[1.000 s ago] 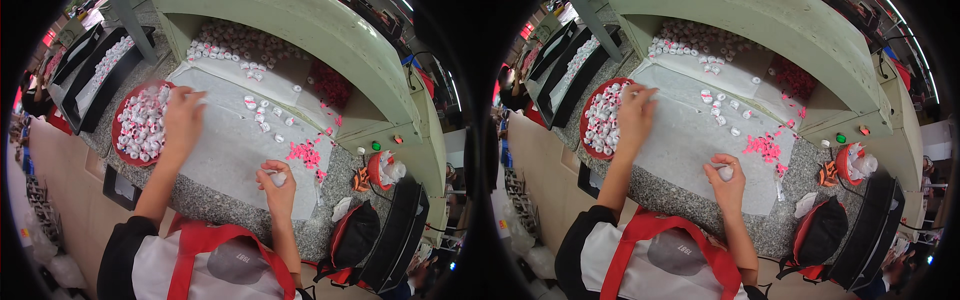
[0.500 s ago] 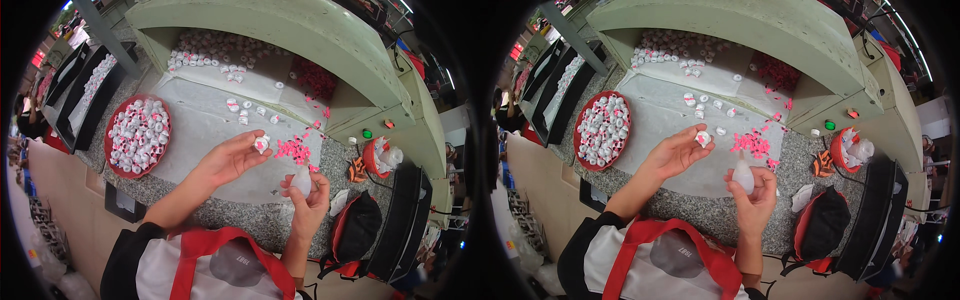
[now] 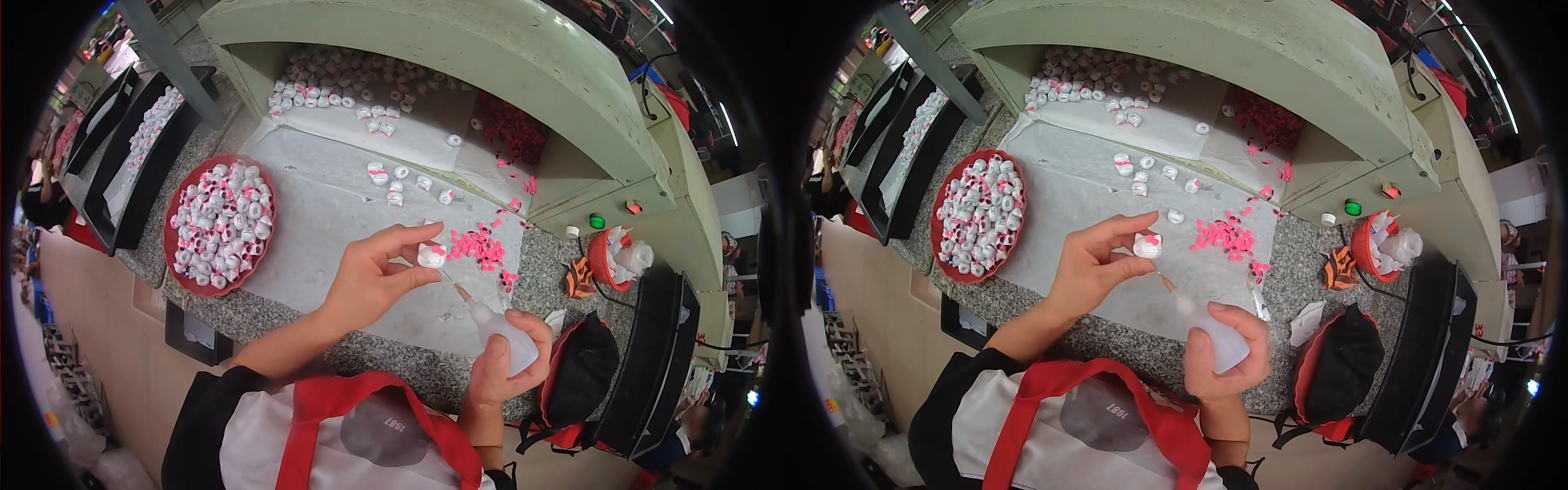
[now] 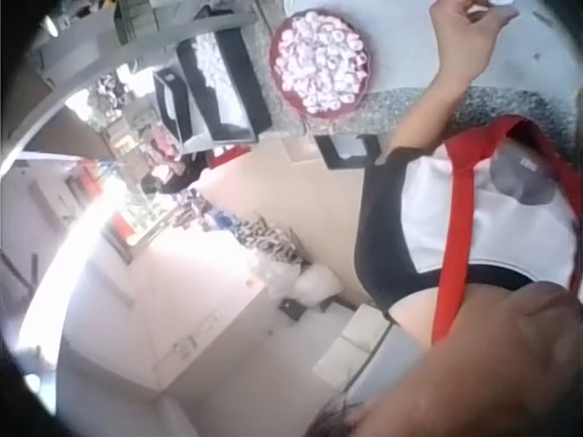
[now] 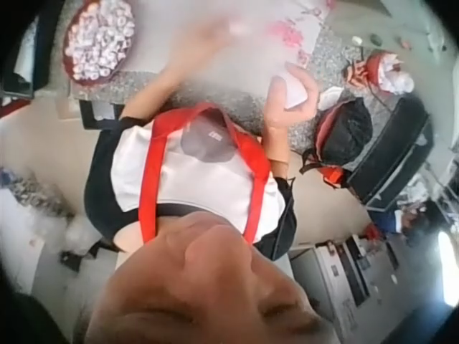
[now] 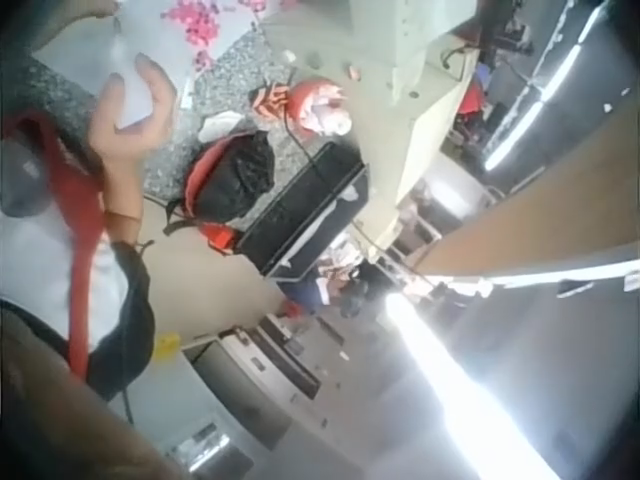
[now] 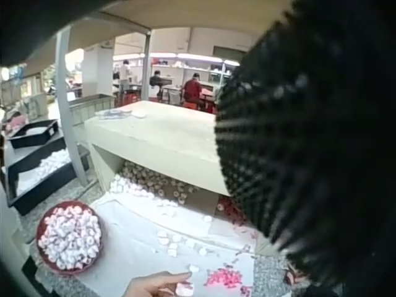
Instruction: Applying glue and attaching small pink bows to white cat figurines at a factory workstation.
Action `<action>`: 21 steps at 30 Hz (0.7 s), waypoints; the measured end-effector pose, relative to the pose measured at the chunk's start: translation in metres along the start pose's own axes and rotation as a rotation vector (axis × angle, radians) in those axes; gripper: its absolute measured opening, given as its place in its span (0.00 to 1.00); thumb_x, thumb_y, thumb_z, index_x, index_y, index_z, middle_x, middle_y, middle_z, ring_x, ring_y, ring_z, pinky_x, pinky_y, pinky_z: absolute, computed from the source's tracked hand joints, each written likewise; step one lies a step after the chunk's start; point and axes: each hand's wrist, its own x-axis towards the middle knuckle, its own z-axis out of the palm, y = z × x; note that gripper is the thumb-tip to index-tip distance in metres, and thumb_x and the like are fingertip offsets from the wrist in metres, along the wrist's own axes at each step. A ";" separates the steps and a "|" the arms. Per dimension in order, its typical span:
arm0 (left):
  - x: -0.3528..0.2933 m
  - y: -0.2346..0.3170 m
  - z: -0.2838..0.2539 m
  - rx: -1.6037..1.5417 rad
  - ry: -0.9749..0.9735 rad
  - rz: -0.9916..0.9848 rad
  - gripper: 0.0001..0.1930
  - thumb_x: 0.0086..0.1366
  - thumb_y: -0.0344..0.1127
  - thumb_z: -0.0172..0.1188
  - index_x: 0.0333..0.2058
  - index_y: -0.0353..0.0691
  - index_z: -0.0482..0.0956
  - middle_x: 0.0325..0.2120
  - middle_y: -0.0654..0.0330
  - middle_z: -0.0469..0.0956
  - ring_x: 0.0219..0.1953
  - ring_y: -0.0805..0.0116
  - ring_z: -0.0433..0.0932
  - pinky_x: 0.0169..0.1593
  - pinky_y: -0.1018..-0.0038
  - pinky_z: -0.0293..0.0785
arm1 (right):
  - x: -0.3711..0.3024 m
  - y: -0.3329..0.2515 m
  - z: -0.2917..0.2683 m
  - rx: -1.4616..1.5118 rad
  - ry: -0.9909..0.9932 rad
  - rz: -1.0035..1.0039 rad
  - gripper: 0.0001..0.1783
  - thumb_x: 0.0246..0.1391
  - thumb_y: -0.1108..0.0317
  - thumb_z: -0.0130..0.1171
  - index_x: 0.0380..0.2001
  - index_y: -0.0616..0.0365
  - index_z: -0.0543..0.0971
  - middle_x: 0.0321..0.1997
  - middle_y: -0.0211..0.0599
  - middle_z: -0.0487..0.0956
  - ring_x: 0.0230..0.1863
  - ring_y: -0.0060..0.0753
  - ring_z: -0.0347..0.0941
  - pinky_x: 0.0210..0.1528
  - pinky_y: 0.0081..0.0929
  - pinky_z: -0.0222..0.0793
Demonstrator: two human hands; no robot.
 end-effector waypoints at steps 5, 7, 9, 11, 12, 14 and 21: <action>-0.003 -0.003 0.005 0.288 0.039 0.206 0.19 0.48 0.17 0.57 0.42 0.31 0.70 0.36 0.56 0.72 0.36 0.71 0.74 0.36 0.79 0.75 | -0.004 0.001 -0.004 -0.121 -0.127 -0.066 0.16 0.43 0.66 0.57 0.32 0.67 0.70 0.32 0.38 0.71 0.32 0.26 0.67 0.36 0.20 0.63; -0.002 -0.004 0.004 0.367 0.022 0.369 0.19 0.48 0.17 0.57 0.42 0.31 0.70 0.36 0.56 0.72 0.36 0.70 0.74 0.36 0.78 0.76 | 0.002 0.007 -0.003 -0.142 -0.104 -0.142 0.14 0.40 0.69 0.58 0.31 0.65 0.71 0.29 0.39 0.73 0.28 0.27 0.69 0.31 0.20 0.65; -0.002 -0.002 0.003 0.445 -0.037 0.352 0.19 0.48 0.17 0.57 0.42 0.29 0.68 0.36 0.55 0.71 0.38 0.69 0.74 0.40 0.76 0.76 | 0.004 0.010 -0.002 -0.161 -0.081 -0.217 0.13 0.38 0.72 0.59 0.31 0.64 0.72 0.26 0.40 0.76 0.23 0.27 0.72 0.26 0.19 0.67; -0.005 -0.002 0.008 0.314 0.018 0.262 0.19 0.48 0.16 0.57 0.42 0.29 0.68 0.36 0.54 0.71 0.38 0.69 0.73 0.40 0.76 0.76 | 0.004 0.009 -0.003 -0.158 -0.121 -0.225 0.13 0.39 0.73 0.58 0.31 0.64 0.72 0.26 0.39 0.76 0.23 0.28 0.73 0.26 0.20 0.67; -0.006 -0.002 0.010 0.184 0.076 0.170 0.19 0.49 0.16 0.57 0.42 0.28 0.68 0.36 0.54 0.70 0.38 0.69 0.73 0.41 0.75 0.76 | 0.003 0.008 -0.003 -0.159 -0.117 -0.225 0.13 0.39 0.73 0.58 0.31 0.64 0.72 0.26 0.39 0.76 0.23 0.28 0.73 0.26 0.20 0.67; -0.006 -0.003 0.009 0.156 0.062 0.155 0.18 0.49 0.16 0.56 0.41 0.28 0.68 0.36 0.55 0.70 0.39 0.69 0.73 0.41 0.75 0.76 | 0.002 0.009 -0.003 -0.142 -0.120 -0.189 0.13 0.39 0.73 0.59 0.31 0.64 0.72 0.26 0.40 0.76 0.22 0.29 0.73 0.25 0.20 0.67; -0.009 -0.003 0.011 0.039 0.089 0.135 0.16 0.47 0.17 0.58 0.38 0.32 0.72 0.34 0.58 0.70 0.37 0.72 0.74 0.41 0.78 0.76 | 0.002 0.008 -0.003 -0.152 -0.129 -0.197 0.12 0.39 0.73 0.58 0.31 0.64 0.71 0.25 0.39 0.76 0.21 0.29 0.73 0.24 0.20 0.67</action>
